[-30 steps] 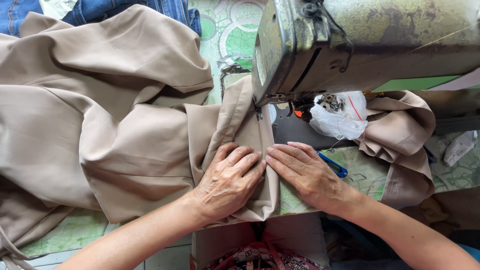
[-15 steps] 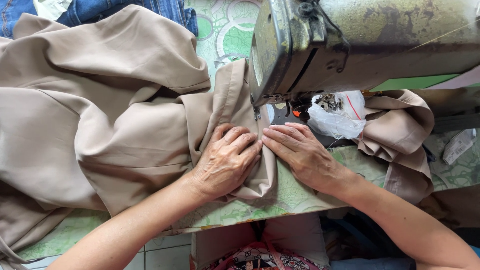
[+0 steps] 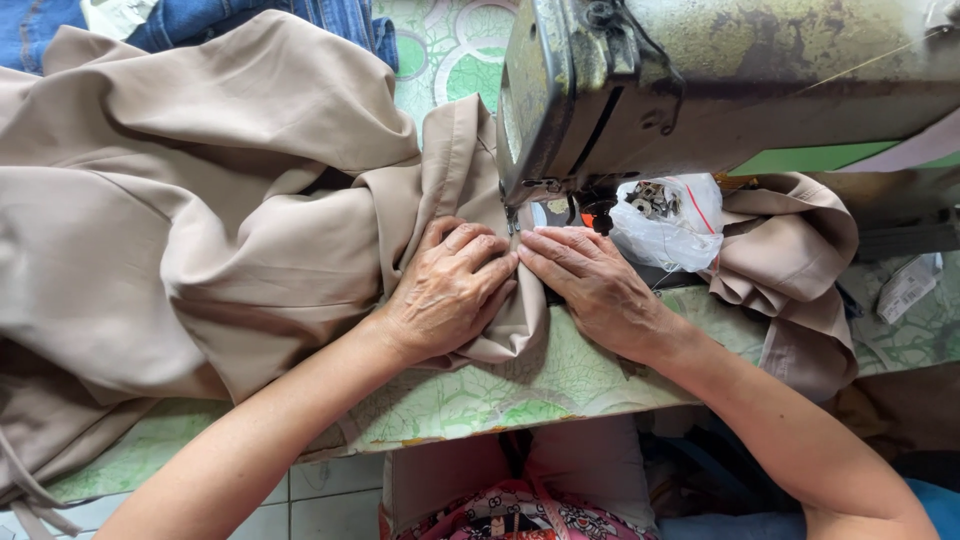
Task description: Measuring and folding fabric pieces using a tape measure at a sewing workstation to prepare for assembly.
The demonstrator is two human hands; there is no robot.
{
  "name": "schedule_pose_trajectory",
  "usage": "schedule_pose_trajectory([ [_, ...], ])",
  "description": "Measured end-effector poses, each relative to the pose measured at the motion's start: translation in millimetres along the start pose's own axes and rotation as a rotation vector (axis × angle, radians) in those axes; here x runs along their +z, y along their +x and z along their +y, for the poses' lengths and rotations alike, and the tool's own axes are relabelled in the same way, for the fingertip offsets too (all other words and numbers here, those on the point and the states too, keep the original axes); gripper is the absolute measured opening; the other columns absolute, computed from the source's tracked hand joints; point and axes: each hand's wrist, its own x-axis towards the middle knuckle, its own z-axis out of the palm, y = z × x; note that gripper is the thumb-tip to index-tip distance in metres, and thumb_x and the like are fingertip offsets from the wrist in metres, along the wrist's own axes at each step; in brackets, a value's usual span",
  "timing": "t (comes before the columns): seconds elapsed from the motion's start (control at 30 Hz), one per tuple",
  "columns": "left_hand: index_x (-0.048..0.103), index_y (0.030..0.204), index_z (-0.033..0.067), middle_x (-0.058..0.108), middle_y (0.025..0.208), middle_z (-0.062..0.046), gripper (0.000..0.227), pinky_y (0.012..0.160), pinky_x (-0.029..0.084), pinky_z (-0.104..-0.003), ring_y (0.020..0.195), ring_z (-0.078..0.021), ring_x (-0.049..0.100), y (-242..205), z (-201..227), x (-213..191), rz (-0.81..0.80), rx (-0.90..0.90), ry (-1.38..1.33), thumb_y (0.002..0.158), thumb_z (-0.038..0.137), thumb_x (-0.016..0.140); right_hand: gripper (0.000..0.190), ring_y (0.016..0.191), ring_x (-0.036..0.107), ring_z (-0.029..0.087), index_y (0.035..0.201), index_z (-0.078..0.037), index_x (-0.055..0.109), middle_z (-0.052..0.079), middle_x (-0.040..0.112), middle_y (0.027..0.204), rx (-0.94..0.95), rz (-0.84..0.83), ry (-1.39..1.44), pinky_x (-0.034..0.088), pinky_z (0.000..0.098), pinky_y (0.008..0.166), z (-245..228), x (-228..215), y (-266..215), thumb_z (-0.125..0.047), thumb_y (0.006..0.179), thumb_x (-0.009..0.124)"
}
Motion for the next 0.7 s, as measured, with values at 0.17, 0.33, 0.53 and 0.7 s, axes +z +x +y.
schedule_pose_trajectory([
  [0.17,0.069,0.101,0.0065,0.07,0.097,-0.012,0.014,0.098,0.046,-0.047,0.104,-0.0293,0.069,2,-9,-10,-0.109,-0.057,-0.083,0.094,0.018,0.066,0.04,0.135,0.057,0.029,0.138,-0.008,0.063,0.01,0.063,0.142,-0.039,-0.015,-0.033,0.043,0.048,0.111,1,-1,-2,-0.004,0.102,0.046],
  [0.33,0.067,0.095,-0.0032,0.072,0.088,-0.025,0.011,0.086,0.052,-0.058,0.094,-0.0485,0.07,31,-6,-85,-0.33,-0.248,-0.509,0.095,0.004,0.059,0.045,0.139,0.055,0.028,0.135,-0.01,0.065,0.008,0.063,0.142,-0.052,-0.033,0.043,0.039,0.0476,0.115,-3,-7,0,0.003,0.097,0.046],
  [0.53,0.075,0.102,0.0175,0.076,0.11,-0.007,0.031,0.114,0.033,-0.061,0.125,-0.0323,0.064,10,12,-85,-0.778,-0.132,-0.163,0.074,0.008,0.08,0.048,0.137,0.057,0.03,0.133,-0.01,0.067,0.009,0.064,0.14,-0.036,-0.062,0.136,0.041,0.0496,0.114,-4,-10,1,0.008,0.093,0.046],
  [0.7,0.072,0.09,0.021,0.077,0.102,-0.002,0.008,0.119,0.025,-0.056,0.129,-0.0238,0.063,13,18,-94,-0.655,-0.103,0.007,0.083,0.023,0.077,0.046,0.137,0.058,0.028,0.131,-0.011,0.067,0.008,0.065,0.14,-0.019,-0.059,0.147,0.041,0.0477,0.114,-6,-13,3,0.007,0.094,0.046],
])
